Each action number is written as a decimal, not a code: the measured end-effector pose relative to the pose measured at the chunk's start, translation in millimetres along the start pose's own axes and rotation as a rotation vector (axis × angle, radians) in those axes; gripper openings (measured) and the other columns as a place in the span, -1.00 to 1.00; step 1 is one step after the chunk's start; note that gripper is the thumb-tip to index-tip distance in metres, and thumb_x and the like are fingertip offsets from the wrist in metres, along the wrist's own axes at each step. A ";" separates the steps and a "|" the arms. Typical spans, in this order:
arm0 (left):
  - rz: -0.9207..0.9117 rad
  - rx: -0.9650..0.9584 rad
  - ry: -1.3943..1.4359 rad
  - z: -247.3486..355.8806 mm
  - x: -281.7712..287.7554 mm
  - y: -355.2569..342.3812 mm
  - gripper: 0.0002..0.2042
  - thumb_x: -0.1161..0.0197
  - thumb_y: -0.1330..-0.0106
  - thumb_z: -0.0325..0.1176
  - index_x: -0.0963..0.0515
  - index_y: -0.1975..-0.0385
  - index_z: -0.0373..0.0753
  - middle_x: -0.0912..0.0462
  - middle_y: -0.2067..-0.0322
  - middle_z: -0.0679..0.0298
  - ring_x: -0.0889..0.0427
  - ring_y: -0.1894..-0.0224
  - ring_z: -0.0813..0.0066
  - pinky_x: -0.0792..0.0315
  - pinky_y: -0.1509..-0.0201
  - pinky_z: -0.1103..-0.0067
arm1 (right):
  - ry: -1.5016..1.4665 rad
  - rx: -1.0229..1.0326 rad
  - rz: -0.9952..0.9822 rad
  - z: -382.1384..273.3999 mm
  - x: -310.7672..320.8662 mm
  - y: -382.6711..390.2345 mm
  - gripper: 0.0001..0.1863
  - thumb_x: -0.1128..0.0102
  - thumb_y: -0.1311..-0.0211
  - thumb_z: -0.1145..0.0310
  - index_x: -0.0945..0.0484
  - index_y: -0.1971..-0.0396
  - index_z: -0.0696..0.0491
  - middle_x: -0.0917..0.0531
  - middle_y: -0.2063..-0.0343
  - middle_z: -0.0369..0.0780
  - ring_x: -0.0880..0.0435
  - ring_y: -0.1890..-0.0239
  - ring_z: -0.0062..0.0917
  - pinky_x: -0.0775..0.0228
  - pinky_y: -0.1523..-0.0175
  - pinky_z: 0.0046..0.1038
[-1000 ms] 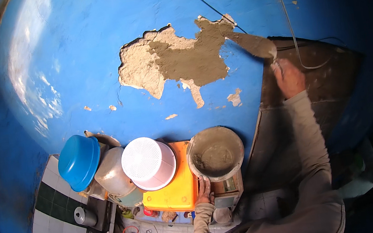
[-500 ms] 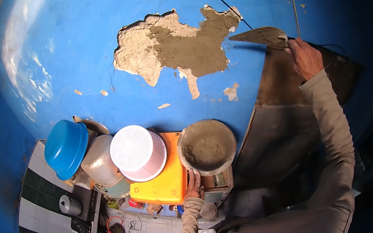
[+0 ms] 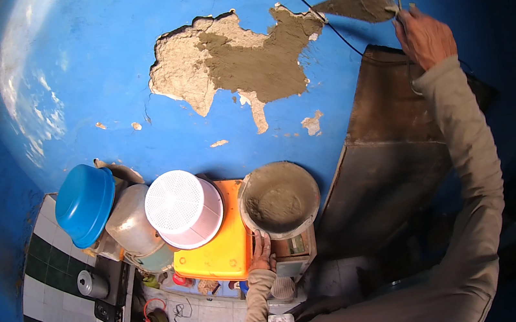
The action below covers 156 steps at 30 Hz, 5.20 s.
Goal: The person scoops plaster from a bucket and applies it to a damaged section of a blue wall using a trowel. The person repeatedly smooths the plaster over the exposed area to repair the wall surface.
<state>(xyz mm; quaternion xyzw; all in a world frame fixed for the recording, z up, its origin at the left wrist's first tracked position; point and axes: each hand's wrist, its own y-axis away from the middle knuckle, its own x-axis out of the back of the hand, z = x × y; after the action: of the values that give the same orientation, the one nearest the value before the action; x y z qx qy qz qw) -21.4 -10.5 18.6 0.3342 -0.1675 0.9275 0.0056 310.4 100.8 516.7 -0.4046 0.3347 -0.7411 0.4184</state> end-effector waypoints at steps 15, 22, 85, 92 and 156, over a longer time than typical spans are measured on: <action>0.017 -0.015 0.002 -0.7 -1.1 -0.7 -0.26 0.02 -0.04 -0.71 -0.13 -0.33 -0.12 0.14 -0.41 0.12 -0.19 -0.33 0.08 -0.35 -0.21 0.55 | 0.167 0.447 0.135 34.6 -17.8 -88.6 -0.83 -0.17 -0.08 0.28 -0.56 0.37 0.04 -0.60 0.47 -0.17 -0.60 0.41 -0.20 -0.46 0.29 -0.26; 0.027 -0.038 -0.013 1.8 -3.6 -3.6 -0.25 0.01 -0.04 -0.70 -0.13 -0.34 -0.07 0.13 -0.41 0.14 -0.20 -0.32 0.08 -0.35 -0.21 0.53 | 0.165 0.588 0.315 52.0 -75.3 -122.6 -0.88 -0.20 0.32 0.20 -0.50 0.76 -0.10 -0.54 0.73 -0.24 -0.56 0.61 -0.32 -0.28 0.49 -0.18; 0.018 -0.034 0.033 4.7 0.4 -5.2 -0.23 0.06 -0.01 -0.74 -0.12 -0.34 -0.09 0.12 -0.41 0.13 -0.19 -0.33 0.11 -0.41 -0.14 0.54 | -0.506 -0.402 -0.280 -67.0 -99.0 110.9 -0.75 -0.02 -0.29 0.22 -0.46 0.37 0.12 -0.58 0.43 0.07 -0.55 0.31 0.04 -0.37 0.26 -0.05; 0.011 -0.035 -0.011 -0.4 1.6 -1.4 -0.23 0.07 -0.02 -0.75 -0.11 -0.35 -0.09 0.16 -0.42 0.14 -0.17 -0.34 0.12 -0.39 -0.15 0.55 | -0.711 -0.523 -0.072 -119.6 -124.7 108.3 -0.71 0.05 -0.33 0.25 -0.46 0.37 0.22 -0.57 0.34 0.10 -0.52 0.27 0.05 -0.35 0.19 -0.10; 0.011 -0.067 -0.036 4.9 -1.5 -6.8 -0.21 0.11 0.00 -0.79 -0.11 -0.35 -0.10 0.19 -0.42 0.12 -0.09 -0.38 0.17 -0.34 -0.18 0.62 | -0.991 -0.841 -0.271 -262.1 -137.0 53.6 -0.61 0.08 -0.34 0.15 -0.48 0.27 0.25 -0.61 0.41 0.14 -0.60 0.29 0.05 -0.42 0.19 -0.05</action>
<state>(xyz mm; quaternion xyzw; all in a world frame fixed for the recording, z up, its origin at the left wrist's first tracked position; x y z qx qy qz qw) -16.4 -5.4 23.2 0.3494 -0.2005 0.9152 0.0085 142.7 241.3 310.7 -0.8649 0.3097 -0.3195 0.2324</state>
